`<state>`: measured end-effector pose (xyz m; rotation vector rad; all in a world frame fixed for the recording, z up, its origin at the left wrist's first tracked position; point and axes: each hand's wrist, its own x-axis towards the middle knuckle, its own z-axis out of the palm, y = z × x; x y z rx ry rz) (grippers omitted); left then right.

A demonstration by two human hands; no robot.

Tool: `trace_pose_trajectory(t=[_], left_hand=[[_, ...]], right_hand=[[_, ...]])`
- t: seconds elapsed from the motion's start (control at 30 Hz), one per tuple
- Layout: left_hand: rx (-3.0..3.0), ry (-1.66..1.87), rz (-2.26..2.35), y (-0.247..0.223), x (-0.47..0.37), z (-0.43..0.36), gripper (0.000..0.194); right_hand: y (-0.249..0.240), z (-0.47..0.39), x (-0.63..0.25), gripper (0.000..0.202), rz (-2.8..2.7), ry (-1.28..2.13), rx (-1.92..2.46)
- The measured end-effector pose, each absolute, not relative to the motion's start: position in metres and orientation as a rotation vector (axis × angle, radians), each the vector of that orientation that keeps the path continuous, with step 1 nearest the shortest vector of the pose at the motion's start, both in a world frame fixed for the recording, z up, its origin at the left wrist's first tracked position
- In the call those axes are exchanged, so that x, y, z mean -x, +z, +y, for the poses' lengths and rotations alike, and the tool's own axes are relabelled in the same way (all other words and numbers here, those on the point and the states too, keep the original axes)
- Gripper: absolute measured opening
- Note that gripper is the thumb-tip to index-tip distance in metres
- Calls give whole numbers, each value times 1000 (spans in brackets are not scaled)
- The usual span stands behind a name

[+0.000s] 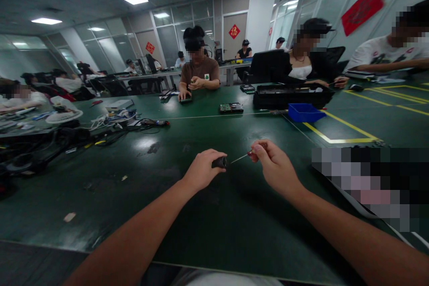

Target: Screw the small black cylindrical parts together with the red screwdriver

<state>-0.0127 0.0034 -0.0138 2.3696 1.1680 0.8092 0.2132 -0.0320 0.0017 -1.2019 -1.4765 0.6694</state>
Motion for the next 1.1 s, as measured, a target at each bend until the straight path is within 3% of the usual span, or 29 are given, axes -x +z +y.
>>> trace_pose_trajectory(t=[0.23,0.5,0.73,1.0,1.1], left_hand=[[-2112,901,1249,-9,12,2,46],[-1881,983,1265,-3,12,1,21],[-2270,753,1360,-4,4,-3,14],[-2653,350,1471,-16,-9,14,37],[-2700,266,1423,-15,-14,20,32]], right_hand=[[3,-33,-216,27,-1470,598,1294],[4,-36,-215,27,-1448,602,1258],[6,-36,-213,27,-1441,599,1244],[6,-38,-211,30,-1460,607,1249],[6,-40,-211,30,-1478,603,1245]])
